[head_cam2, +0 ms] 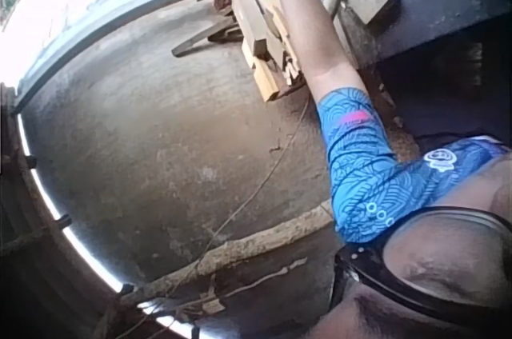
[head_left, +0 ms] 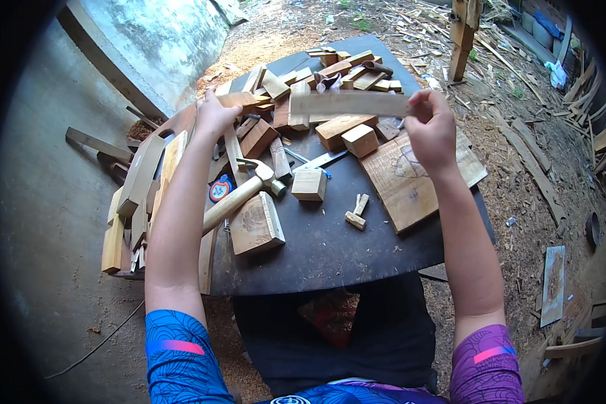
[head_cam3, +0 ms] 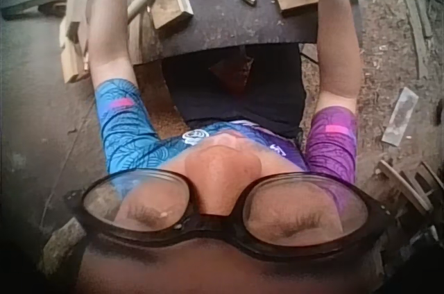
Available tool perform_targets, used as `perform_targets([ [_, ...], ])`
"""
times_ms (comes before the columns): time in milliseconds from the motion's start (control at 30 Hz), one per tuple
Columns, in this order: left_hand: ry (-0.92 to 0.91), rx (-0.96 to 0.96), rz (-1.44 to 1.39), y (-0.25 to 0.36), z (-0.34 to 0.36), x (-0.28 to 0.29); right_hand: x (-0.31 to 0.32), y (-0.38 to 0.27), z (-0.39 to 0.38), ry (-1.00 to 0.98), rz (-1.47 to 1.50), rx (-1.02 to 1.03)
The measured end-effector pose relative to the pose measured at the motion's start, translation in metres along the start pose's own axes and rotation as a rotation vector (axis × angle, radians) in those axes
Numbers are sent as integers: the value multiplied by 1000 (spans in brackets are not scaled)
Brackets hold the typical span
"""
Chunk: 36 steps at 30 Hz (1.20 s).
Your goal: The person assembles wooden blocks by inserting wooden pegs into them and tapping the pegs into place with a hammer.
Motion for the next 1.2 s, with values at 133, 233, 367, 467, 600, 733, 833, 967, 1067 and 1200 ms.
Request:
perform_targets([
  [133, 68, 105, 283, 15, -25, -16, 22, 27, 5, 237, 161, -289],
  [233, 48, -211, 304, 74, -48, -3, 34, 34, 5, 321, 96, -302],
  [367, -103, -273, 273, 110, -64, -20, 23, 20, 1, 256, -168, -242],
  [467, -130, -289, 415, 137, -74, -19, 25, 26, 0, 263, -244, -261],
  [600, -216, -187, 365, 140, -71, -33, 21, 15, -6, 241, -454, -251],
  [733, -284, -122, 139, 122, -57, -47, 11, -1, -8, 172, -517, -271],
  [833, -90, -404, -51, 134, -58, -46, 11, 4, -5, 165, -485, -264],
  [967, -141, -392, 86, 145, -74, -40, 12, 11, -5, 143, -484, -239],
  [1067, -83, -333, 303, 145, -77, -42, 5, 7, -7, 157, -484, -104],
  [1200, -153, -283, 243, 152, -83, -36, 0, -9, -12, 145, -418, 149],
])
Point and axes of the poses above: each hand's wrist, its own z-axis towards the middle knuckle, its own x-axis out of the back of the hand, y = z × x, the point moved 6 cm from there along z, towards the middle knuckle, and after that the axes turned 14 degrees about z, right-handed, at the moved point
